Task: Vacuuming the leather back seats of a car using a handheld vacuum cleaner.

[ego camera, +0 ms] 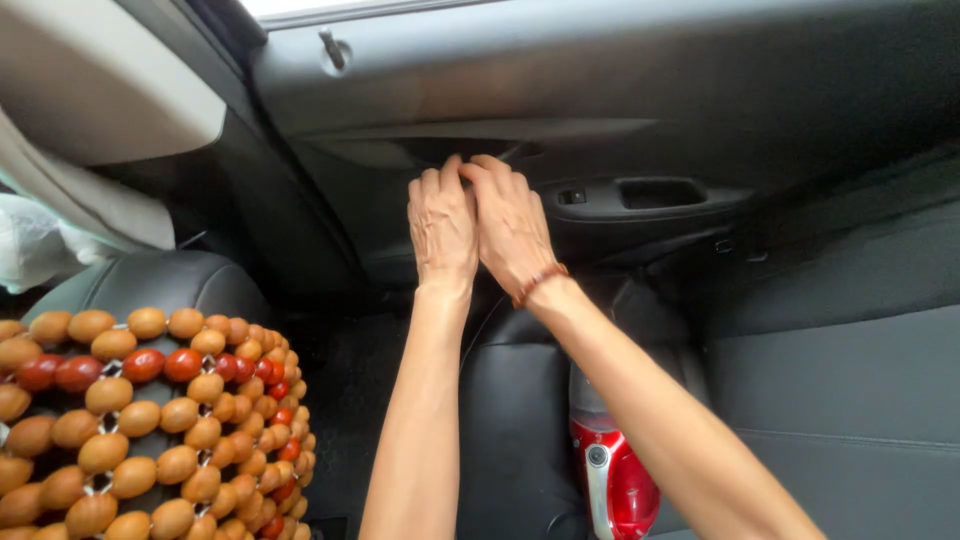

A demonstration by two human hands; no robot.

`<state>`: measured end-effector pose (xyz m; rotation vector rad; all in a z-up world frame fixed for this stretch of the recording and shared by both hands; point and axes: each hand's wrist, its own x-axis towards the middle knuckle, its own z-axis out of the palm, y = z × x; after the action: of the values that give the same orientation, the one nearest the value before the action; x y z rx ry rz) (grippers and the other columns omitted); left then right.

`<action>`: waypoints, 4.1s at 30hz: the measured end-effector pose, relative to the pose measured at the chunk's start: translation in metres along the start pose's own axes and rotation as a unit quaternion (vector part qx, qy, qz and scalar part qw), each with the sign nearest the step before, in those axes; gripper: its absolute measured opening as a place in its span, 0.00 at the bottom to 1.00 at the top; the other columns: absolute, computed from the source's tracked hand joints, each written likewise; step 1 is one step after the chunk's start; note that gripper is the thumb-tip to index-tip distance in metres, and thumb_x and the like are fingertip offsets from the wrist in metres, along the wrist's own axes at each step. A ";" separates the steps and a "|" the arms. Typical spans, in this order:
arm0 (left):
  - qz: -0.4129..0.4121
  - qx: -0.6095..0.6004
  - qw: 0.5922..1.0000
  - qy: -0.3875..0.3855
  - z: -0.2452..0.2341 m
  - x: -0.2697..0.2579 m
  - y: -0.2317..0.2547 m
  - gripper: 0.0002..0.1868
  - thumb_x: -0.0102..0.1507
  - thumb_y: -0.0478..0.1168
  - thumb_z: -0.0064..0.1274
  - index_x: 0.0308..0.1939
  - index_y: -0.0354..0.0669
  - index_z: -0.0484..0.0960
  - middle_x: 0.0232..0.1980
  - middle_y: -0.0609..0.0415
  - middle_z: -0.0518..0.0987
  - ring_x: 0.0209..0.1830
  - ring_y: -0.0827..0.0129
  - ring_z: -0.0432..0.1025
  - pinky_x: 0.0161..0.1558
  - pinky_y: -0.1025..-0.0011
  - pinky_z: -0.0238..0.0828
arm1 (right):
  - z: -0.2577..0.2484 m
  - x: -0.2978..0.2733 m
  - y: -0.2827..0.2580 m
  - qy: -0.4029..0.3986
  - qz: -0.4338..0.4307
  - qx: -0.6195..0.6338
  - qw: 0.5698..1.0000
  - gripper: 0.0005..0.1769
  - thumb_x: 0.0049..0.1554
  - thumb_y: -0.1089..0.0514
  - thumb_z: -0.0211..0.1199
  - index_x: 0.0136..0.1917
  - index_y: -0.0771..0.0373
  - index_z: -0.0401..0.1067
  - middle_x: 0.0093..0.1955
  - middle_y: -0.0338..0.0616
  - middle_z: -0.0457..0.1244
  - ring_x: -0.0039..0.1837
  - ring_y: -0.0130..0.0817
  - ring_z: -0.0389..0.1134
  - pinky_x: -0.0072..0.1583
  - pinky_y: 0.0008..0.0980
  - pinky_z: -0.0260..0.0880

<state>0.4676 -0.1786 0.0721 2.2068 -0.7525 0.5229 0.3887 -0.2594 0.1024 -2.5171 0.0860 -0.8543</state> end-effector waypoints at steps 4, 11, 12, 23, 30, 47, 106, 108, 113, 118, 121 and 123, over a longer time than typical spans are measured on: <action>-0.014 0.083 0.996 0.028 -0.005 0.003 0.022 0.12 0.66 0.46 0.58 0.45 0.43 0.81 0.43 0.49 0.78 0.44 0.54 0.71 0.44 0.55 0.67 | -0.055 -0.022 0.011 0.154 0.059 -0.085 0.983 0.35 0.55 0.67 0.63 0.74 0.63 0.59 0.77 0.53 0.53 0.78 0.53 0.55 0.76 0.49 0.59; -0.026 0.189 0.979 0.070 0.007 0.008 0.030 0.17 0.61 0.53 0.63 0.29 0.47 0.78 0.27 0.58 0.74 0.28 0.63 0.67 0.34 0.62 0.57 | -0.094 -0.001 0.087 0.140 0.239 0.109 0.955 0.62 0.60 0.64 0.66 0.87 0.55 0.20 0.86 0.76 0.22 0.87 0.73 0.33 0.82 0.55 0.51; -0.014 0.197 0.976 0.091 0.007 0.008 0.030 0.17 0.60 0.53 0.64 0.27 0.47 0.77 0.26 0.58 0.73 0.26 0.63 0.66 0.34 0.62 0.56 | -0.096 0.002 0.083 0.134 0.247 0.182 0.942 0.64 0.57 0.64 0.65 0.85 0.52 0.17 0.86 0.76 0.18 0.85 0.73 0.37 0.80 0.52 0.58; 0.010 0.215 0.974 0.076 0.014 0.005 0.028 0.16 0.62 0.50 0.62 0.26 0.48 0.77 0.24 0.56 0.73 0.24 0.63 0.67 0.34 0.63 0.56 | -0.106 -0.014 0.110 0.081 0.190 0.156 0.966 0.69 0.57 0.68 0.69 0.84 0.52 0.14 0.85 0.77 0.15 0.87 0.73 0.39 0.81 0.53 0.56; -0.050 0.215 0.974 0.059 0.023 -0.008 0.048 0.18 0.65 0.51 0.59 0.25 0.46 0.77 0.22 0.53 0.76 0.22 0.60 0.70 0.34 0.62 0.59 | -0.159 -0.043 0.176 0.157 0.216 0.102 0.958 0.61 0.61 0.65 0.70 0.87 0.53 0.25 0.88 0.70 0.23 0.90 0.68 0.41 0.78 0.49 0.66; -0.081 0.214 0.973 0.021 0.042 0.014 0.057 0.18 0.68 0.51 0.53 0.31 0.44 0.77 0.25 0.50 0.79 0.25 0.56 0.75 0.38 0.58 0.63 | -0.155 0.004 0.222 0.099 0.226 0.248 0.937 0.74 0.55 0.69 0.74 0.85 0.42 0.15 0.88 0.67 0.13 0.92 0.63 0.29 0.86 0.55 0.44; -0.016 0.222 0.970 -0.097 0.084 0.063 0.066 0.60 0.48 0.31 0.59 0.81 0.46 0.43 0.77 0.39 0.53 0.80 0.39 0.45 0.77 0.47 0.45 | -0.099 0.099 0.296 0.087 0.191 0.403 0.891 0.71 0.50 0.77 0.70 0.87 0.57 0.22 0.92 0.53 0.27 0.92 0.50 0.32 0.83 0.40 0.56; -0.025 0.229 0.968 -0.097 0.087 0.064 0.065 0.61 0.49 0.30 0.58 0.82 0.46 0.42 0.78 0.39 0.51 0.81 0.37 0.42 0.77 0.47 0.43 | -0.095 0.098 0.308 0.071 0.162 0.381 0.907 0.68 0.54 0.78 0.71 0.87 0.58 0.23 0.94 0.54 0.26 0.94 0.51 0.31 0.87 0.37 0.47; -0.033 0.252 0.960 -0.119 0.086 0.066 0.064 0.63 0.48 0.30 0.58 0.83 0.49 0.39 0.83 0.38 0.42 0.83 0.37 0.34 0.79 0.44 0.31 | -0.110 0.100 0.291 0.053 0.188 0.365 0.910 0.68 0.51 0.77 0.70 0.88 0.55 0.27 0.92 0.55 0.27 0.91 0.53 0.34 0.84 0.41 0.54; -0.036 0.282 0.951 -0.122 0.092 0.062 0.063 0.65 0.48 0.30 0.58 0.83 0.50 0.36 0.84 0.38 0.37 0.83 0.37 0.29 0.77 0.38 0.23 | -0.111 0.099 0.311 0.045 0.228 0.372 0.899 0.66 0.51 0.76 0.70 0.88 0.54 0.33 0.89 0.62 0.29 0.91 0.56 0.36 0.83 0.43 0.58; -0.047 0.273 0.948 -0.159 0.082 0.064 0.065 0.67 0.46 0.30 0.59 0.84 0.51 0.36 0.85 0.39 0.36 0.84 0.37 0.28 0.77 0.39 0.22 | -0.108 0.092 0.302 0.029 0.170 0.288 0.942 0.58 0.55 0.77 0.71 0.86 0.55 0.42 0.90 0.63 0.35 0.89 0.60 0.35 0.82 0.43 0.46; -0.044 0.263 0.952 -0.151 0.085 0.061 0.066 0.67 0.46 0.31 0.60 0.83 0.50 0.35 0.84 0.37 0.35 0.84 0.36 0.28 0.77 0.38 0.21 | -0.113 0.081 0.259 0.052 0.239 0.359 0.901 0.68 0.47 0.76 0.70 0.86 0.52 0.30 0.87 0.65 0.28 0.88 0.61 0.32 0.79 0.43 0.57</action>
<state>0.4811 -0.3008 0.0858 2.8511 -0.7228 0.3723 0.4106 -0.5526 0.1067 -1.6541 0.3419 -0.6511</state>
